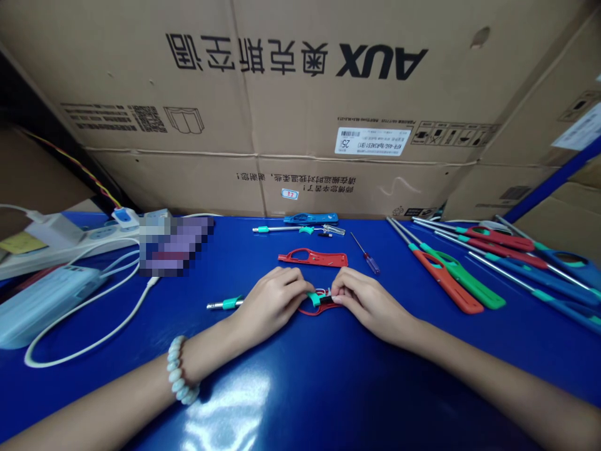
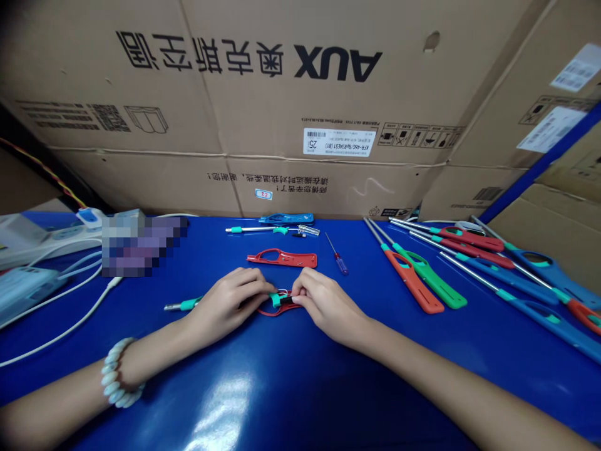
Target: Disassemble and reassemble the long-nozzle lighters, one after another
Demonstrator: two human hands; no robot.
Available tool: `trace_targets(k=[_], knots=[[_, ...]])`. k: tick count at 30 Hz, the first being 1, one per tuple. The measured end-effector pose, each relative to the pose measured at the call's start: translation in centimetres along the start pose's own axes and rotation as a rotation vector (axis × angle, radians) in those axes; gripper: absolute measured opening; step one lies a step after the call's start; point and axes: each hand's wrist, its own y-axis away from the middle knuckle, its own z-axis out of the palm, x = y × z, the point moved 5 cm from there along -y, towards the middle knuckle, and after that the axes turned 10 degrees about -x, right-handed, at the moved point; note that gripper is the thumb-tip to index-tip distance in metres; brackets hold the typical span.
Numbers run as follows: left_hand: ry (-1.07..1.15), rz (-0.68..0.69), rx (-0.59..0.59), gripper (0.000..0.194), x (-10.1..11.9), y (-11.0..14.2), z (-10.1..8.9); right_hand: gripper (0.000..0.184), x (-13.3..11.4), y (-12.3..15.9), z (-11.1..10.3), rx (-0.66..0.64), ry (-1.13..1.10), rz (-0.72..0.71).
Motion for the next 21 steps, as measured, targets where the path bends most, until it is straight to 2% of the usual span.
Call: trace_targets(k=[21], knots=[[0.089, -0.018, -0.006, 0.015, -0.27, -0.02, 0.11, 0.014, -0.22, 0.10, 0.01, -0.005, 0.012, -0.040]])
